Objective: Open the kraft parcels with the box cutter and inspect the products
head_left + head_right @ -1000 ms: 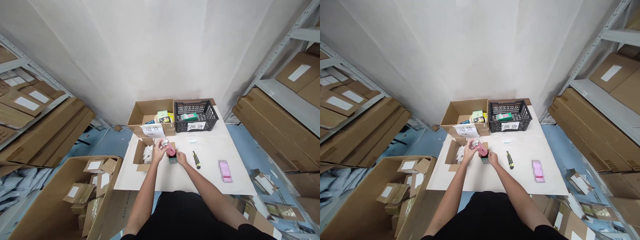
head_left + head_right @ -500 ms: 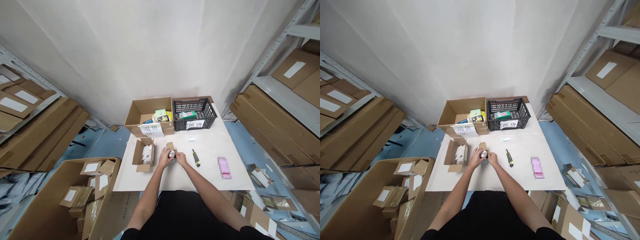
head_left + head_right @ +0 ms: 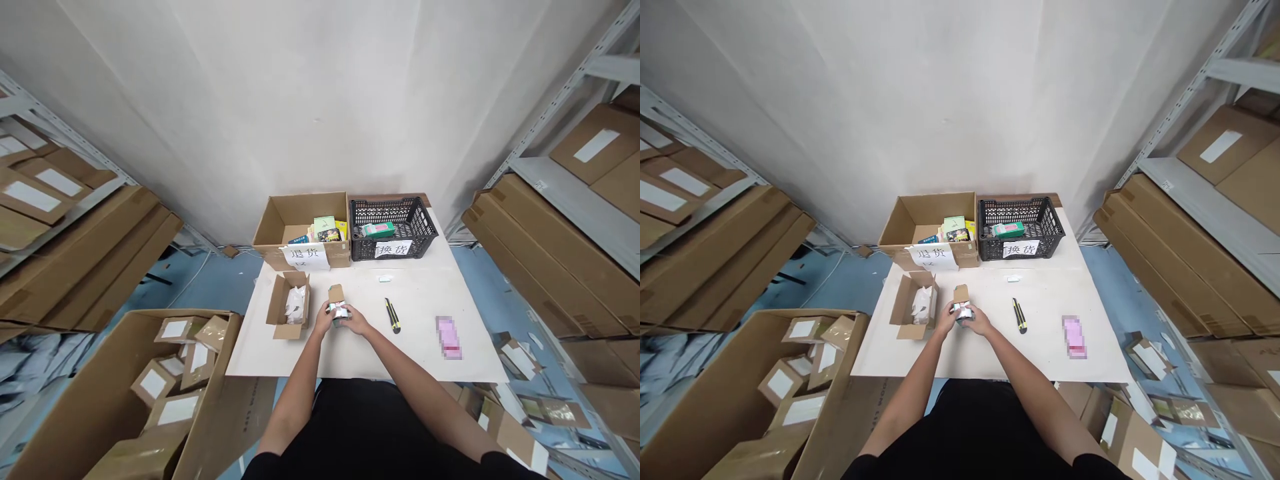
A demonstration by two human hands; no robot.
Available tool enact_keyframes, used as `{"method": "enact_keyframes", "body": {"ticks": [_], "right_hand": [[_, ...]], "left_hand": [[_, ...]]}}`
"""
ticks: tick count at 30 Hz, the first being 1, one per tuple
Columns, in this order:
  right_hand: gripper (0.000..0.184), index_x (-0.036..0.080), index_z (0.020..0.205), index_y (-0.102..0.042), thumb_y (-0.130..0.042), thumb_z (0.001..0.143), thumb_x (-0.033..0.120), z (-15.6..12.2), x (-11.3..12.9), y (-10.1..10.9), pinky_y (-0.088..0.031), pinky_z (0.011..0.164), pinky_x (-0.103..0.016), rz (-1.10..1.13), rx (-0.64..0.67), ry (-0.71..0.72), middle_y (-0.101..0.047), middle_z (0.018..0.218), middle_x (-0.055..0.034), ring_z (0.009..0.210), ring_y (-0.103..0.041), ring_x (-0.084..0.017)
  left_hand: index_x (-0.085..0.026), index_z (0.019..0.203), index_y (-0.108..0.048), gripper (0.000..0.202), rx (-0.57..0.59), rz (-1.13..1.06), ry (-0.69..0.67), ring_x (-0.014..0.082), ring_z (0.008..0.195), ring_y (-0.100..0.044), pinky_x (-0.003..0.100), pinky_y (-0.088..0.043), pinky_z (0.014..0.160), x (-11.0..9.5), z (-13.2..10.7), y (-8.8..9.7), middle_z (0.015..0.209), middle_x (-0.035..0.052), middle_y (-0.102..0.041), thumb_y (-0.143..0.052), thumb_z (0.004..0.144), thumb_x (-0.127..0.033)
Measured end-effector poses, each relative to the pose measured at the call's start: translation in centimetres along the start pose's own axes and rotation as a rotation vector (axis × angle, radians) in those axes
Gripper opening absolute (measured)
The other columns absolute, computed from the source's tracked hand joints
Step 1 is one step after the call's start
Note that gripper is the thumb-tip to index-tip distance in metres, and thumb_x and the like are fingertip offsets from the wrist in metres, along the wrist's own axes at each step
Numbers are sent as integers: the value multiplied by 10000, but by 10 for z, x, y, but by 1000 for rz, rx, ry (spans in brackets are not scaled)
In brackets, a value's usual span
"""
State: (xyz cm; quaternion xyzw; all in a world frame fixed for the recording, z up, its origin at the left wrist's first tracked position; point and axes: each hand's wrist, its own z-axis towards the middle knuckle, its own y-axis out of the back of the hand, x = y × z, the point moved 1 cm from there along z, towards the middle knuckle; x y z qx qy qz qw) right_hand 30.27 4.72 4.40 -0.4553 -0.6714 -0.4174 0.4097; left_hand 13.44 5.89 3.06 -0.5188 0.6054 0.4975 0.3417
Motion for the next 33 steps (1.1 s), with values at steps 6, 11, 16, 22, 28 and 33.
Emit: {"method": "enact_keyframes", "body": {"ticks": [6, 11, 16, 22, 28, 33], "right_hand": [[403, 243, 1083, -642, -672, 681, 248, -4, -4, 19, -579, 897, -361, 54, -153, 68, -705, 1201, -48, 1026, -696, -215], [477, 255, 1136, -635, -729, 669, 284, -14, -4, 28, -580, 925, -407, 26, -67, 114, -679, 1274, -48, 1058, -691, -235], [340, 242, 1082, -681, -660, 743, 225, -18, -3, 17, -582, 912, -390, -84, -67, 168, -684, 1227, -56, 1050, -690, -230], [214, 225, 1006, -696, -573, 832, 196, -17, -1, 12, -572, 921, -384, -171, -103, 224, -705, 1110, -47, 886, -716, -199], [236, 233, 1022, -705, -545, 852, 194, -16, 2, 11, -571, 901, -368, -221, -161, 228, -720, 1109, -45, 861, -714, -201], [230, 233, 1002, -727, -573, 838, 184, -14, 0, 10, -565, 912, -359, -254, -144, 195, -736, 1084, -42, 871, -710, -198]], "left_hand": [[-212, 1095, -713, 360, 18, -27, -112, 293, 1333, -607, 433, -538, 1041, -3, -11, 10, 1426, 135, -625, -710, 735, -201], [-242, 1097, -745, 398, 109, 76, -170, 323, 1450, -497, 433, -553, 1006, -2, -24, 21, 1540, 138, -524, -737, 705, -170], [-244, 1140, -746, 414, 89, 132, -181, 315, 1398, -541, 436, -577, 982, -1, -27, 14, 1510, 138, -552, -742, 730, -186], [-240, 1157, -748, 390, 84, 110, -185, 293, 1316, -611, 441, -590, 991, 1, -27, 11, 1466, 131, -590, -728, 769, -208], [-233, 1139, -742, 329, 63, 114, -158, 260, 1209, -675, 412, -616, 946, 1, -27, 11, 1408, 121, -630, -698, 813, -239], [-236, 1128, -750, 345, 64, 198, -151, 283, 1220, -667, 424, -628, 925, -1, -30, 14, 1478, 128, -584, -765, 783, -248]]}}
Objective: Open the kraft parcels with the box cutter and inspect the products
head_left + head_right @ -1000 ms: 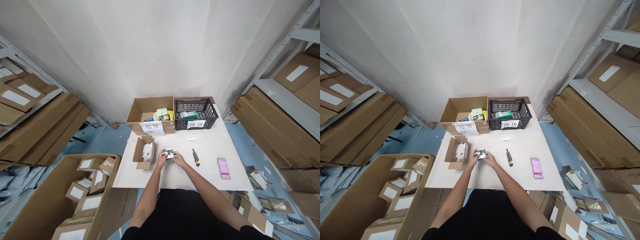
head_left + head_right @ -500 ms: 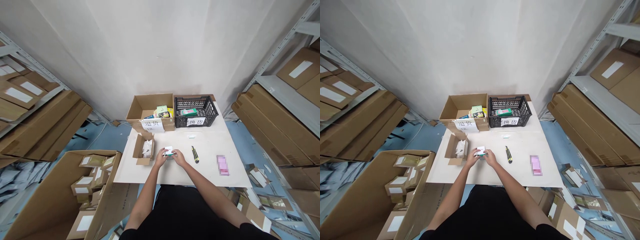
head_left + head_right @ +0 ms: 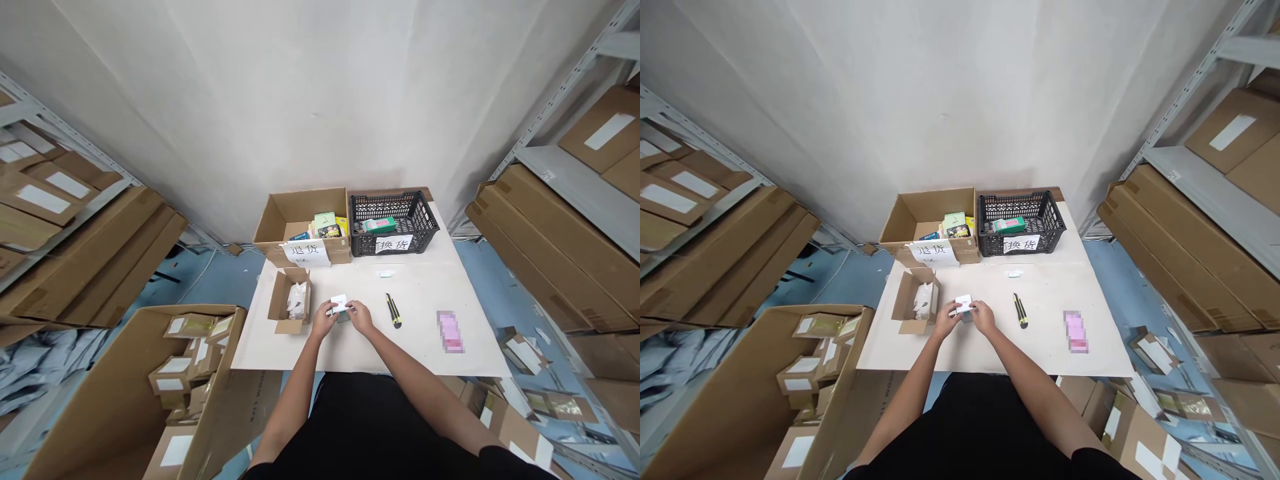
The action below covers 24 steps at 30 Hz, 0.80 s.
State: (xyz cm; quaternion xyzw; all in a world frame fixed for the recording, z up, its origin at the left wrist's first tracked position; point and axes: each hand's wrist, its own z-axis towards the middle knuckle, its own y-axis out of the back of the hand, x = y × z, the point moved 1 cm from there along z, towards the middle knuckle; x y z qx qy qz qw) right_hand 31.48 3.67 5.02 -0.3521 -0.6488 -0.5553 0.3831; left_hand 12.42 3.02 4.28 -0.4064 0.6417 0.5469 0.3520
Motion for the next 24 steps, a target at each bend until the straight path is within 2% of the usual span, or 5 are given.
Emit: {"method": "enact_keyframes", "body": {"ticks": [6, 9, 15, 19, 24], "right_hand": [[264, 229, 964, -695, -617, 720, 165, 3, -12, -4, -569, 925, -365, 168, 3, -55, -730, 1053, -41, 960, -723, -215], [383, 236, 1045, -639, -685, 666, 207, 4, -20, -9, -581, 884, -380, 382, -12, -166, -728, 1068, -42, 975, -732, -233], [339, 225, 911, -603, -761, 673, 408, 16, -19, -25, -556, 862, -404, 604, -39, -238, -738, 941, -46, 899, -712, -246], [367, 224, 875, -590, -748, 662, 478, 42, 1, -16, -550, 833, -389, 707, -122, -169, -727, 918, -43, 851, -696, -244], [341, 232, 949, -610, -705, 731, 478, 98, 47, 38, -556, 842, -366, 634, -208, -30, -726, 1051, -69, 919, -695, -244]], "left_hand": [[-246, 1148, -719, 411, 21, -48, 12, 335, 1330, -610, 453, -612, 965, 3, -4, -1, 1484, 148, -570, -819, 750, -273], [-241, 1210, -619, 571, -45, -252, 103, 300, 1231, -679, 464, -588, 997, 8, -3, -7, 1379, 135, -624, -855, 692, -285], [-249, 1033, -567, 448, -111, -364, 177, 268, 1027, -730, 427, -590, 899, 6, 11, -18, 1092, 55, -695, -835, 678, -307], [-243, 1056, -565, 444, -166, -378, 86, 257, 1022, -719, 406, -581, 888, -19, 39, -11, 1117, 56, -690, -802, 690, -328], [-243, 1132, -565, 440, -159, -361, -121, 234, 1059, -713, 411, -555, 966, -87, 98, 4, 1193, 73, -680, -769, 753, -339]]}}
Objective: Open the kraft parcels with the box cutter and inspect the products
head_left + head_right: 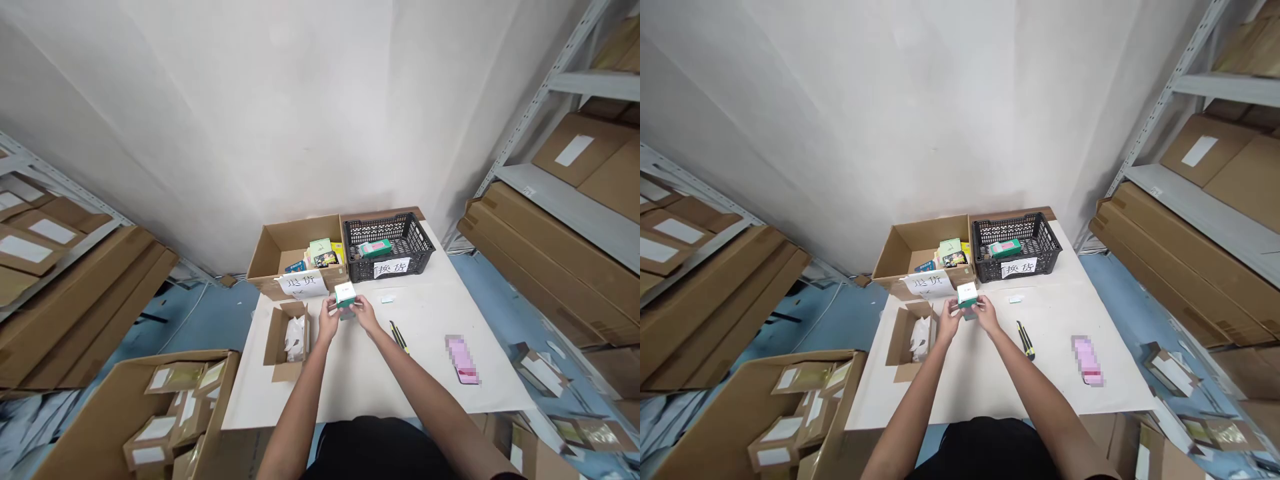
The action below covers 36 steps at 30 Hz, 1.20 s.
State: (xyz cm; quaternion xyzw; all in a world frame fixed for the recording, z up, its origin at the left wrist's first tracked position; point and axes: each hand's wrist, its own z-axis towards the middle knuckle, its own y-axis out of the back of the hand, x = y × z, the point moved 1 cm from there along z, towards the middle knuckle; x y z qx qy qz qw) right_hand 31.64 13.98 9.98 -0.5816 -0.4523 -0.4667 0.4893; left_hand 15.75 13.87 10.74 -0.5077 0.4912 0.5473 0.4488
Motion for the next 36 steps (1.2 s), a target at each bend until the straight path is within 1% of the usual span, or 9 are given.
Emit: {"method": "enact_keyframes", "body": {"ticks": [5, 10, 13, 16, 19, 23, 27, 33, 36], "right_hand": [[370, 217, 1048, -641, -700, 767, 450, 83, 81, 13, -564, 908, -384, -38, -41, 192, -729, 1083, -83, 981, -686, -249], [454, 207, 1210, -670, -663, 831, 457, 159, 146, 18, -544, 1019, -425, -98, -62, 340, -734, 1193, -109, 1085, -684, -252], [578, 231, 1403, -618, -623, 868, 449, 187, 161, 23, -476, 1131, -455, -167, -70, 344, -700, 1351, -110, 1297, -620, -250], [685, 229, 1488, -567, -639, 823, 376, 194, 154, 32, -391, 1204, -509, -259, -204, 229, -628, 1477, -122, 1429, -533, -275], [762, 183, 1537, -514, -631, 797, 321, 181, 134, 37, -376, 1215, -533, -349, -284, 181, -557, 1549, -164, 1449, -513, -309], [691, 185, 1532, -514, -576, 857, 319, 132, 99, 18, -411, 1206, -506, -461, -222, 349, -515, 1582, -157, 1469, -484, -292], [632, 208, 1522, -527, -565, 896, 283, 71, 61, -25, -362, 1253, -485, -584, -70, 428, -470, 1616, -135, 1515, -422, -278], [636, 219, 1510, -550, -600, 876, 235, -2, 4, -104, -334, 1268, -508, -682, 268, 303, -426, 1646, -130, 1540, -378, -296], [645, 196, 1504, -562, -618, 862, 209, -32, -22, -144, -323, 1274, -508, -701, 481, 261, -399, 1662, -149, 1555, -354, -307]], "left_hand": [[-237, 1169, -546, 421, 60, -58, -211, 217, 1095, -695, 401, -536, 1027, -77, 86, -37, 1207, 84, -687, -733, 795, -289], [-232, 1240, -555, 449, 115, -57, -277, 219, 1138, -678, 410, -539, 1038, -145, 165, -75, 1272, 100, -673, -686, 813, -189], [-232, 1331, -563, 520, 118, 8, -271, 237, 1240, -639, 447, -504, 1103, -167, 190, -84, 1325, 110, -662, -655, 828, -139], [-243, 1392, -573, 546, 39, 95, -304, 256, 1355, -568, 456, -475, 1148, -171, 195, -72, 1409, 113, -629, -630, 860, -137], [-263, 1422, -574, 534, -5, 125, -332, 266, 1398, -534, 440, -519, 1108, -159, 182, -43, 1484, 103, -582, -602, 896, -178], [-274, 1414, -591, 505, -62, 200, -360, 271, 1409, -526, 430, -547, 1083, -131, 148, 9, 1497, 103, -571, -602, 912, -226], [-275, 1430, -578, 519, -99, 317, -323, 269, 1423, -516, 425, -567, 1054, -86, 99, 71, 1529, 100, -549, -586, 912, -236], [-228, 1313, -668, 483, -73, 625, -117, 271, 1343, -595, 501, -482, 1172, 1, -2, 172, 1384, 98, -671, -572, 844, -163], [-213, 1255, -712, 496, -2, 804, 17, 324, 1426, -530, 554, -403, 1232, 33, -51, 208, 1395, 118, -667, -630, 773, -130]]}}
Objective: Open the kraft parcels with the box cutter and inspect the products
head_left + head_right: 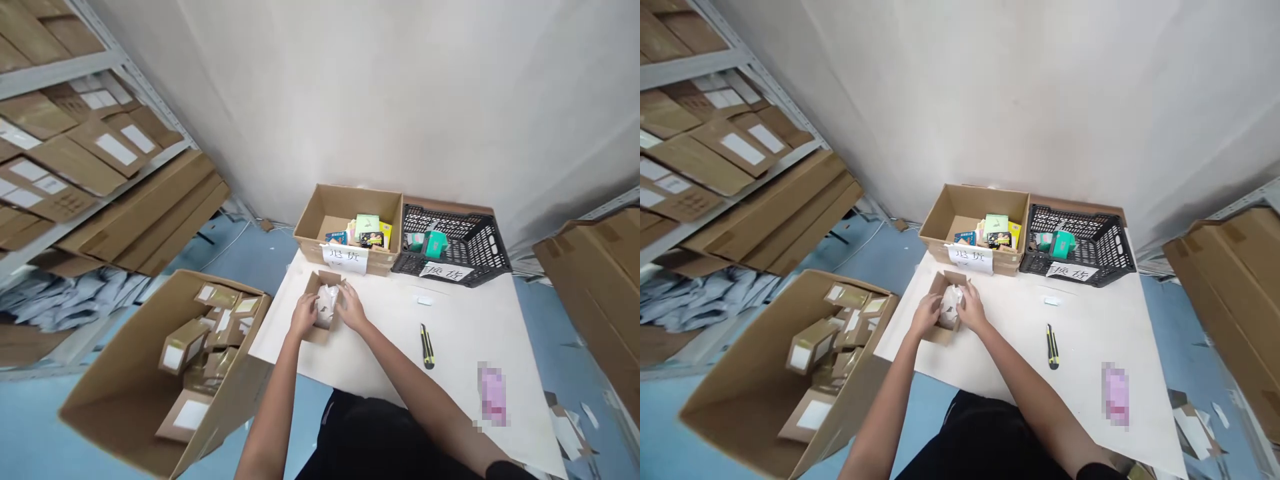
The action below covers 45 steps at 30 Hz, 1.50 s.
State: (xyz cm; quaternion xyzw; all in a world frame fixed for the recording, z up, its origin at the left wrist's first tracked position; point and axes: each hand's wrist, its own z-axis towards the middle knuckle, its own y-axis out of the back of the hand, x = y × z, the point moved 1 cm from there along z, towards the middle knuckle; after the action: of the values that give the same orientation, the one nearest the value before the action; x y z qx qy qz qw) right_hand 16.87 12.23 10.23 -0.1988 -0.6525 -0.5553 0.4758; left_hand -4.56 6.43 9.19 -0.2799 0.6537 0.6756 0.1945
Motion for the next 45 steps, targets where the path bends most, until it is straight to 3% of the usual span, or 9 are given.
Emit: {"method": "enact_keyframes", "body": {"ticks": [3, 7, 13, 16, 18, 24, 35, 40, 45], "right_hand": [[663, 172, 1521, -546, -622, 863, 186, -8, 12, -39, -324, 1271, -506, -37, 190, -11, -343, 1694, -166, 1579, -311, -321], [605, 157, 1484, -583, -652, 884, 187, -20, 15, -57, -276, 1278, -521, -214, 373, 15, -260, 1731, -174, 1631, -151, -333], [544, 218, 1373, -681, -772, 870, 404, -40, 0, -42, -189, 1252, -654, -417, 457, -147, -262, 1732, -167, 1622, -114, -415], [706, 199, 1452, -617, -839, 808, 384, -51, -7, -27, -163, 1262, -639, -412, 425, -155, -255, 1725, -205, 1620, -131, -416], [688, 197, 1455, -612, -838, 815, 313, -57, -10, -12, -129, 1268, -648, -409, 355, -138, -249, 1724, -218, 1621, -137, -408], [89, 199, 964, -775, -747, 886, 164, -79, -27, 76, -189, 1270, -644, -395, 52, -104, -368, 1692, -144, 1605, -241, -356], [140, 240, 942, -785, -651, 966, 210, -177, -42, 278, -158, 1288, -674, -410, -630, -229, -459, 1647, -60, 1617, -206, -335], [131, 250, 979, -779, -649, 980, 265, -255, -53, 339, -103, 1296, -670, -508, -878, -401, -453, 1650, -50, 1626, -167, -337], [137, 243, 1004, -770, -638, 981, 276, -356, -58, 368, -78, 1271, -715, -644, -1064, -637, -452, 1648, -71, 1629, -131, -360]], "left_hand": [[-211, 1291, -709, 592, 148, 133, 66, 396, 1569, -325, 587, -351, 1250, 25, -34, -3, 1562, 147, -540, -746, 704, -150], [-208, 1340, -681, 743, 309, 226, 146, 429, 1609, -197, 569, -373, 1220, 33, -59, -14, 1737, 163, -263, -861, 620, -184], [-245, 947, -803, 168, 97, 324, 159, 410, 1542, -365, 606, -377, 1197, 9, -65, -31, 1693, 101, -385, -729, 807, -189], [-259, 865, -795, 132, 78, 321, 52, 412, 1530, -377, 641, -322, 1224, -21, -60, -41, 1655, 68, -457, -688, 840, -187], [-270, 861, -787, 123, 84, 310, -58, 400, 1546, -356, 645, -287, 1246, -47, -55, -49, 1640, 48, -481, -681, 861, -207], [-289, 902, -757, 76, 7, 230, -284, 396, 1560, -337, 682, -263, 1252, -134, -34, -70, 1590, 57, -545, -686, 917, -314], [-289, 970, -744, 119, 211, -207, -606, 371, 1589, -281, 620, -263, 1290, -336, 26, -134, 1568, 65, -553, -676, 927, -376], [-282, 964, -765, 131, 364, -290, -784, 381, 1591, -256, 622, -223, 1295, -440, 4, -185, 1577, 40, -547, -679, 928, -373], [-286, 1001, -781, 131, 548, -331, -969, 384, 1586, -248, 654, -176, 1285, -517, -58, -242, 1618, 12, -504, -673, 937, -325]]}}
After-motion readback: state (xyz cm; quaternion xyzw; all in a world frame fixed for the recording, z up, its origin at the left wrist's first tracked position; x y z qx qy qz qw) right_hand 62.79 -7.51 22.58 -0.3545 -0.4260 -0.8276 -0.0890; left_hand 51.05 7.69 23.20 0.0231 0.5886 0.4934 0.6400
